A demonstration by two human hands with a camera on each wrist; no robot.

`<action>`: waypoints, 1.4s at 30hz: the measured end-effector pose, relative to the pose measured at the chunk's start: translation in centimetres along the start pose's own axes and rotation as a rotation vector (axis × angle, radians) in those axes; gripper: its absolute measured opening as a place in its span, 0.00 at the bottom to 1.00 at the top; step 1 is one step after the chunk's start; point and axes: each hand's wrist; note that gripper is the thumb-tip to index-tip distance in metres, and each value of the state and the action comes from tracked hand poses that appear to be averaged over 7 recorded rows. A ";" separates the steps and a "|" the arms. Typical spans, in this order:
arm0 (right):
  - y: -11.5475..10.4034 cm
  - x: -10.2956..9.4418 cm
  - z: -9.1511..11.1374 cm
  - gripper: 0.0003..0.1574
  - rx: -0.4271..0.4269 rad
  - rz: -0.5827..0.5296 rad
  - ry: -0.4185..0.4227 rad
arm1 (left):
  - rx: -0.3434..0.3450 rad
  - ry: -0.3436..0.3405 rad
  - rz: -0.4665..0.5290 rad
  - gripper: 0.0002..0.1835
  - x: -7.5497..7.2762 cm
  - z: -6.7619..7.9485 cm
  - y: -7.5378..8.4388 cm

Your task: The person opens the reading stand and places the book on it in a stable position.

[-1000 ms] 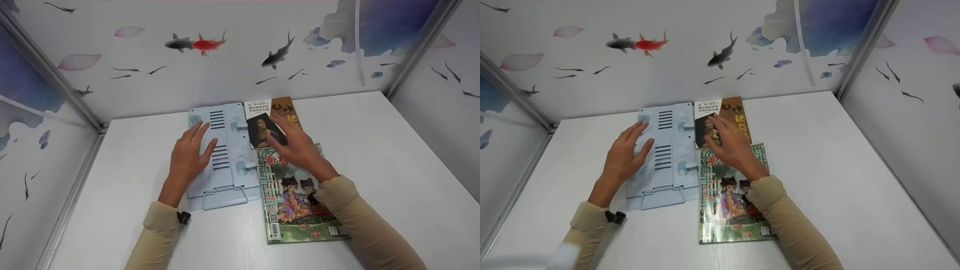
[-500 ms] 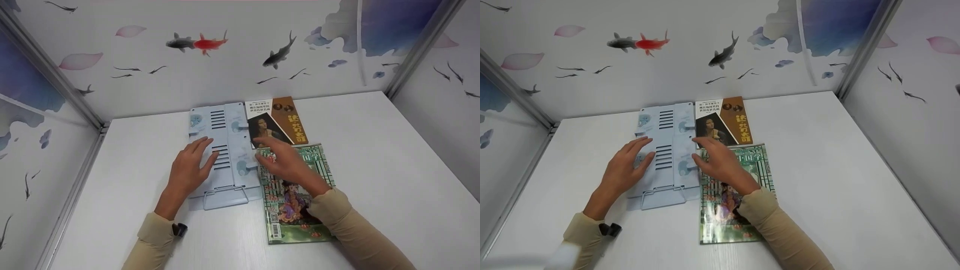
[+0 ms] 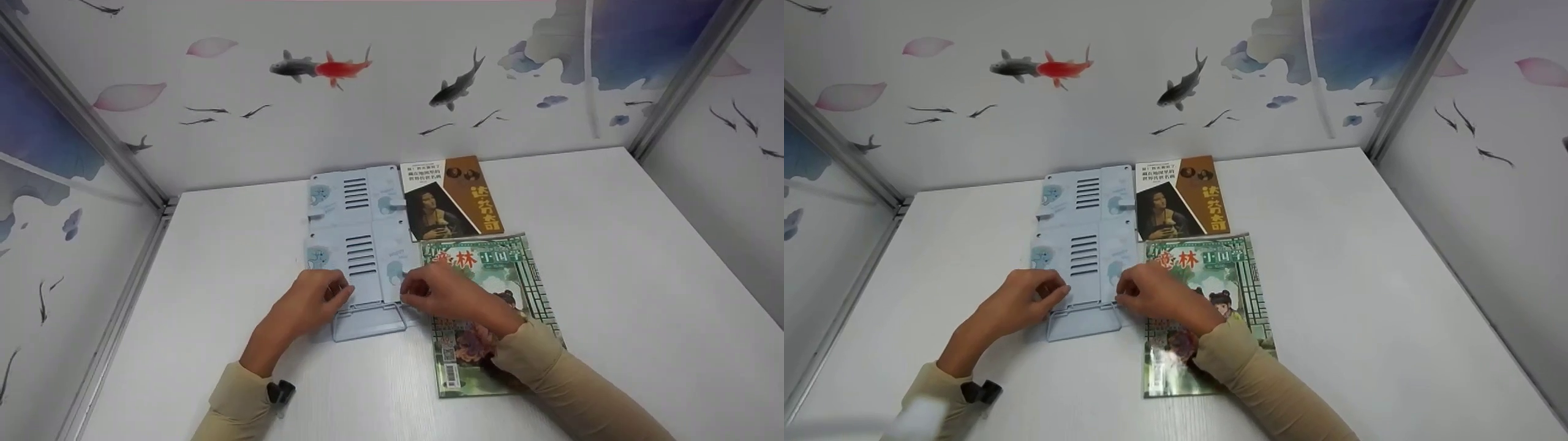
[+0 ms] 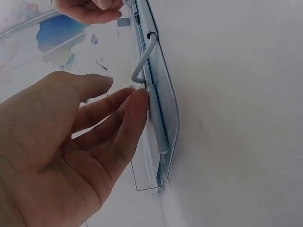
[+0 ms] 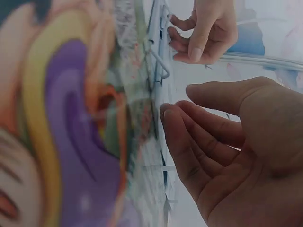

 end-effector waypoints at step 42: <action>0.3 1.0 0.2 0.14 -0.022 -0.013 -0.160 | 0.040 -0.334 0.154 0.26 -2.2 1.7 -0.3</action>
Point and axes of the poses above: each hand's wrist, its own z-axis away from the middle knuckle, its own x-axis out of the palm, y = z × x, and after that the axes turned 4 degrees about x, right-handed
